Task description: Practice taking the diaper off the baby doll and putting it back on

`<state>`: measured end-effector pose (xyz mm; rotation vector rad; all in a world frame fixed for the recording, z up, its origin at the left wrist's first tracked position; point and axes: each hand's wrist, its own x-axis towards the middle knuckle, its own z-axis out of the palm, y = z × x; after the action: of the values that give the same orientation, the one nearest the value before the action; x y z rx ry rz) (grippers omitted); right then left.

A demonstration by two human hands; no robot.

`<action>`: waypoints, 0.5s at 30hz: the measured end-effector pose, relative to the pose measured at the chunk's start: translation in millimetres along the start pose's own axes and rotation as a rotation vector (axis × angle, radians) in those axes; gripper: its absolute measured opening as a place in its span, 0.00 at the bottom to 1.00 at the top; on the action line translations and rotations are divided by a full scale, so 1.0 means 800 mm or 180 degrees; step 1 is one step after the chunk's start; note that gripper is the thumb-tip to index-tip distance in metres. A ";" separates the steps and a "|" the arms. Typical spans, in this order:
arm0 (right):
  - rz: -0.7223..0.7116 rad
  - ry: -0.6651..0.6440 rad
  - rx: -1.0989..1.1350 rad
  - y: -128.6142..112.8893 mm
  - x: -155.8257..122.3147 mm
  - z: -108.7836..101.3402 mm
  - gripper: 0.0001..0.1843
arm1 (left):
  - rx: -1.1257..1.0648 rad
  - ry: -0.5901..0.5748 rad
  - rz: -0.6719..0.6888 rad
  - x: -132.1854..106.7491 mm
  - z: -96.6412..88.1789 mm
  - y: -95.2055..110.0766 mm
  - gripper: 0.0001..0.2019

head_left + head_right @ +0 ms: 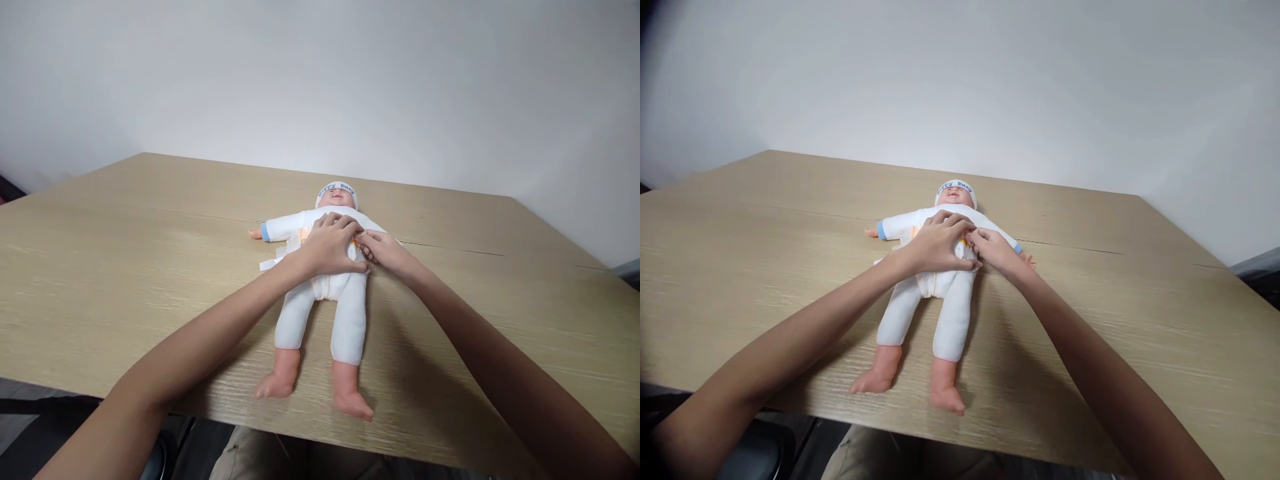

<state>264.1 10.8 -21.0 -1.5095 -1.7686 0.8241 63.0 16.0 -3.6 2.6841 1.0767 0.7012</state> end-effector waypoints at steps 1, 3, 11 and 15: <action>-0.0010 0.0041 0.0044 0.000 -0.002 0.005 0.24 | -0.0016 0.0001 0.0002 0.000 0.001 0.000 0.32; -0.0089 0.0198 0.0220 0.001 -0.018 0.014 0.22 | -0.0043 0.0002 -0.0011 0.000 0.002 -0.001 0.32; -0.1592 0.0593 -0.0351 0.016 -0.099 0.029 0.24 | -0.0607 -0.0102 0.0139 -0.005 -0.011 -0.013 0.39; -0.1782 0.0365 -0.0531 0.027 -0.097 0.028 0.31 | -0.1497 0.0013 0.0151 -0.030 -0.028 -0.032 0.30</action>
<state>267.2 -64.2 -57.9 -1.0413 -2.0628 0.3091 21.3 17.8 -0.8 2.3087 0.7358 0.8458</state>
